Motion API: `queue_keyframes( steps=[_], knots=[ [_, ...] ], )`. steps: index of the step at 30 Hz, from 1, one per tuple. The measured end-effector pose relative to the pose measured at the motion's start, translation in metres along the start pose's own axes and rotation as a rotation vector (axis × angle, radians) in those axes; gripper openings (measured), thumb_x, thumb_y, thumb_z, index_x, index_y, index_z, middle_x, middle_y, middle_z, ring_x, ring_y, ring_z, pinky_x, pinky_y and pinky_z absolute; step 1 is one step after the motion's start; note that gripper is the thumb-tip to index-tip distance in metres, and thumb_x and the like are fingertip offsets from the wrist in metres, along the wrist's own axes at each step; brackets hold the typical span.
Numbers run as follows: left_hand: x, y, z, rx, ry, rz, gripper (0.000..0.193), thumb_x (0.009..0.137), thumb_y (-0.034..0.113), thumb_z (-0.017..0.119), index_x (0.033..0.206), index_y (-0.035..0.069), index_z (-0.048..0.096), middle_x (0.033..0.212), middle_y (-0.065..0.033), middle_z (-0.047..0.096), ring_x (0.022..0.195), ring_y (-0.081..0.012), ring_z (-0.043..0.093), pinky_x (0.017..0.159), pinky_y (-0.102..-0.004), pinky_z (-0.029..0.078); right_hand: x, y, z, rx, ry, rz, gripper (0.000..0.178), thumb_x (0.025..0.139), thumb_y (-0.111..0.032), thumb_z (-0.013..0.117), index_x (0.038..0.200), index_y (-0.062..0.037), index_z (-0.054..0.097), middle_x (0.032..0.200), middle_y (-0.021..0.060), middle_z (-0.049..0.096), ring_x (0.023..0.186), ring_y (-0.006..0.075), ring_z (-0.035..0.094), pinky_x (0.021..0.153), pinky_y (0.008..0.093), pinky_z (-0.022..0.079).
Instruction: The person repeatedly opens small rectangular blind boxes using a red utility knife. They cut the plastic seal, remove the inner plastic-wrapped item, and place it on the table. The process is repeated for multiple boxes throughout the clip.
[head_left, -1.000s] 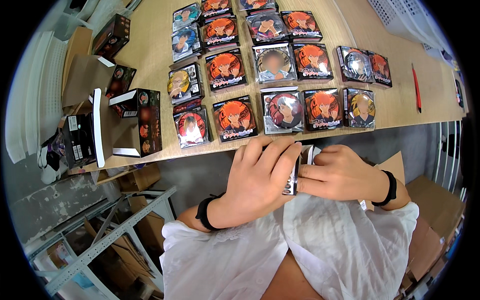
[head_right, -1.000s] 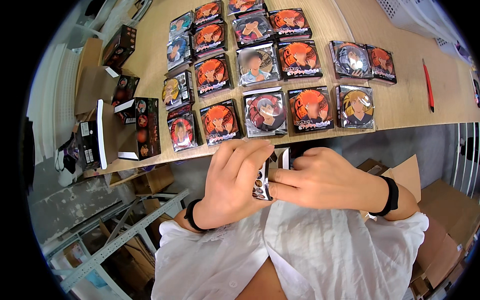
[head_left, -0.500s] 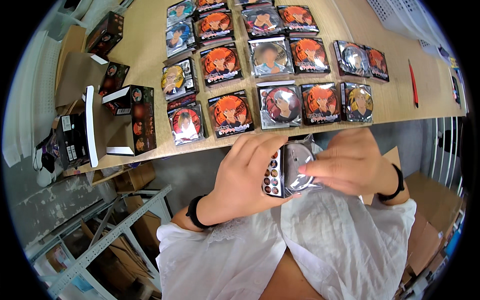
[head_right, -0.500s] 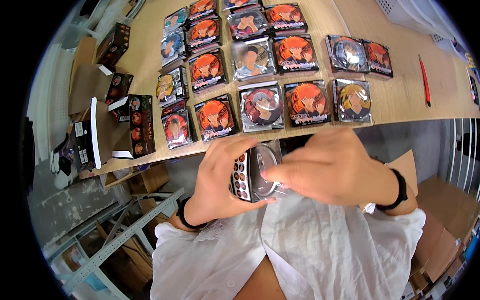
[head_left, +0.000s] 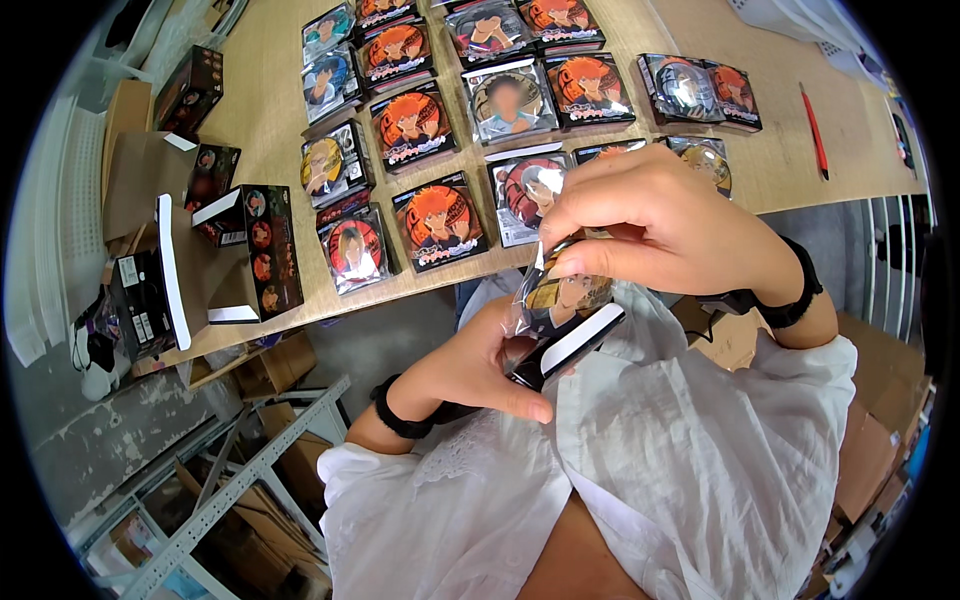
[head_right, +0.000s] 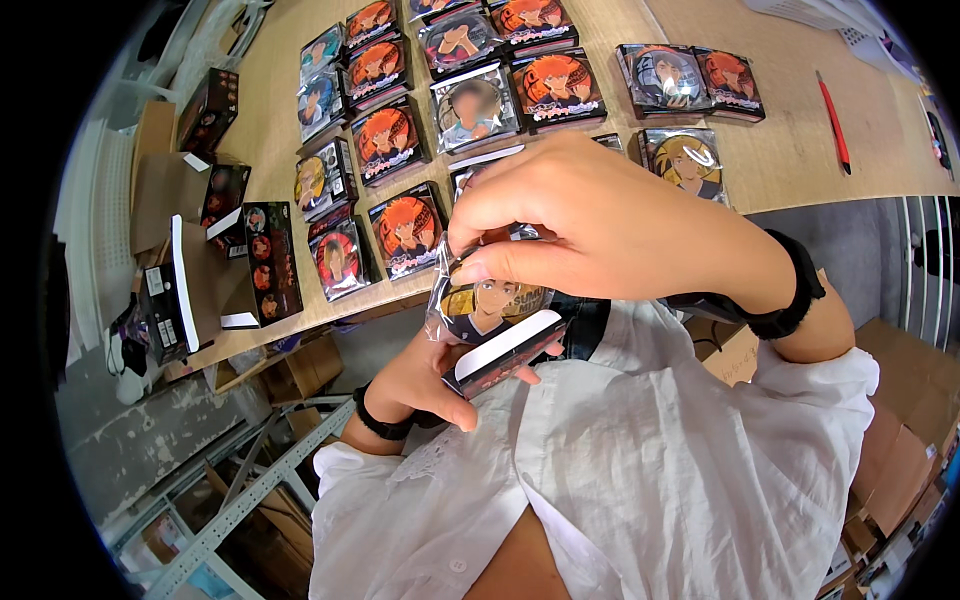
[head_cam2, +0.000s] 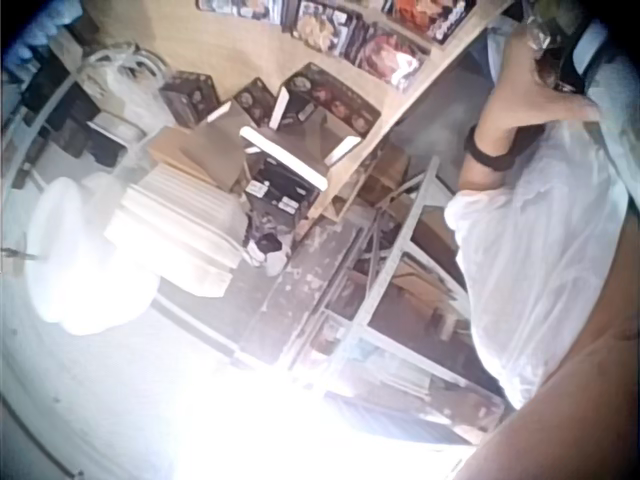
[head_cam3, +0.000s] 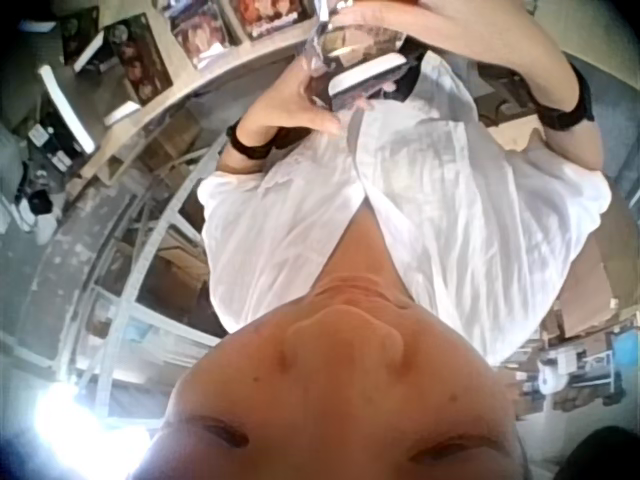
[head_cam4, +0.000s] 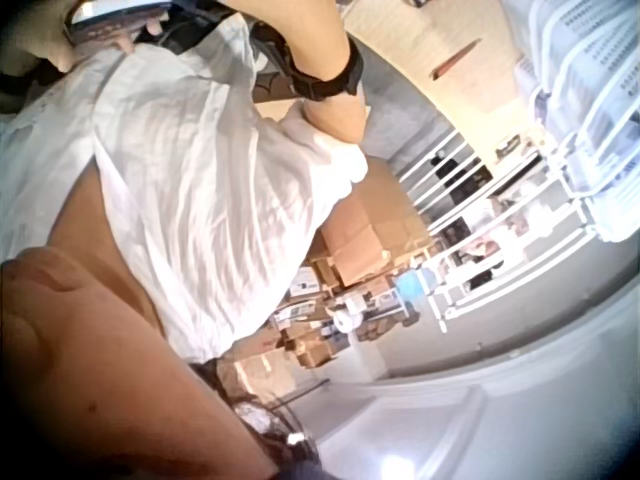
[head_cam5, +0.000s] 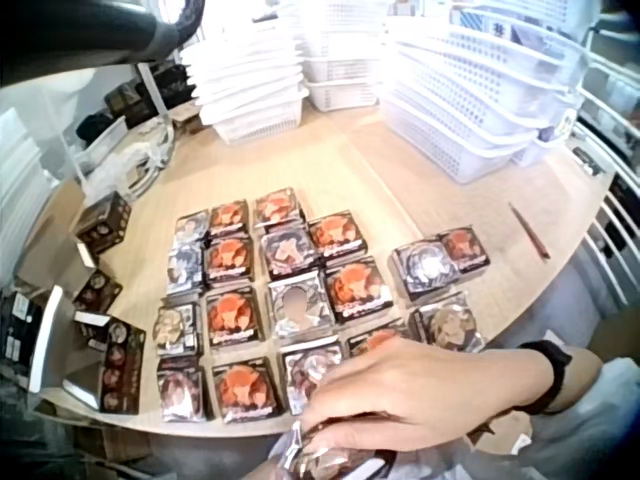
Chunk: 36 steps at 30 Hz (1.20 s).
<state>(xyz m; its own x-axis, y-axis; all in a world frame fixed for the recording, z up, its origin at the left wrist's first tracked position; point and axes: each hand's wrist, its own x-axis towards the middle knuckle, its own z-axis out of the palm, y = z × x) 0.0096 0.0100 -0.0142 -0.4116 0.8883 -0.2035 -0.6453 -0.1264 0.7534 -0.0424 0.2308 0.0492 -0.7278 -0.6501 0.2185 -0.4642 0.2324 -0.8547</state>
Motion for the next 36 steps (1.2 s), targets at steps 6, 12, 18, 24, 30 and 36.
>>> queue_keyframes(
  steps=[6, 12, 18, 24, 30, 36],
  knots=[
    [0.001, 0.003, -0.005, -0.044, -0.054, -0.061, 0.089, 0.061, 0.028, 0.088, 0.132, 0.002, 0.041, 0.123, -0.0039, 0.049, 0.109, -0.0126, 0.047, 0.093, -0.0303, 0.040, -0.005, -0.012, -0.004, -0.012, -0.116, 0.155, 0.018, 0.078, -0.009, 0.066, 0.095, -0.0042, 0.066, 0.076, 0.0092, 0.063, 0.068, 0.0234, 0.059, 0.060, 0.0346, 0.044],
    [0.001, 0.000, -0.002, -0.164, -0.035, -0.022, 0.097, 0.065, 0.047, 0.082, 0.136, 0.001, 0.035, 0.122, -0.0049, 0.049, 0.107, -0.0122, 0.048, 0.088, -0.0277, 0.041, -0.012, -0.009, -0.003, 0.056, -0.148, 0.130, 0.041, 0.076, -0.003, 0.059, 0.116, -0.0064, 0.060, 0.076, 0.0112, 0.063, 0.062, 0.0260, 0.059, 0.054, 0.0327, 0.044],
    [0.002, -0.014, -0.007, -0.127, -0.053, 0.038, 0.081, 0.082, 0.056, 0.060, 0.135, -0.001, 0.037, 0.118, -0.0025, 0.050, 0.103, -0.0094, 0.046, 0.083, -0.0233, 0.039, -0.013, -0.008, 0.004, 0.062, -0.147, 0.090, 0.051, 0.076, -0.004, 0.066, 0.126, -0.0096, 0.056, 0.072, 0.0049, 0.063, 0.050, 0.0142, 0.054, 0.049, 0.0262, 0.041],
    [0.000, -0.008, -0.002, -0.156, 0.007, -0.097, 0.057, 0.085, 0.024, 0.055, 0.135, 0.003, 0.039, 0.115, -0.0013, 0.052, 0.100, -0.0074, 0.047, 0.083, -0.0229, 0.039, -0.011, -0.014, 0.007, 0.137, -0.141, 0.224, 0.050, 0.073, -0.003, 0.068, 0.122, -0.0064, 0.056, 0.062, 0.0040, 0.058, 0.050, 0.0137, 0.053, 0.048, 0.0260, 0.039],
    [0.006, 0.008, 0.004, -0.064, -0.016, -0.095, 0.048, 0.079, 0.012, 0.053, 0.126, 0.002, 0.051, 0.118, -0.0032, 0.054, 0.108, -0.0112, 0.047, 0.089, -0.0247, 0.038, -0.010, -0.016, 0.010, 0.134, -0.142, 0.207, 0.045, 0.079, -0.001, 0.062, 0.122, -0.0049, 0.054, 0.078, 0.0083, 0.062, 0.052, 0.0149, 0.058, 0.051, 0.0268, 0.045],
    [0.002, 0.000, -0.003, 0.086, -0.098, 0.015, 0.061, 0.072, 0.010, 0.057, 0.131, 0.002, 0.042, 0.122, -0.0055, 0.050, 0.111, -0.0152, 0.046, 0.094, -0.0294, 0.037, -0.010, -0.009, 0.013, 0.151, -0.129, 0.113, 0.042, 0.081, 0.003, 0.058, 0.122, -0.0040, 0.054, 0.084, 0.0109, 0.066, 0.054, 0.0147, 0.062, 0.051, 0.0272, 0.049]
  ],
)
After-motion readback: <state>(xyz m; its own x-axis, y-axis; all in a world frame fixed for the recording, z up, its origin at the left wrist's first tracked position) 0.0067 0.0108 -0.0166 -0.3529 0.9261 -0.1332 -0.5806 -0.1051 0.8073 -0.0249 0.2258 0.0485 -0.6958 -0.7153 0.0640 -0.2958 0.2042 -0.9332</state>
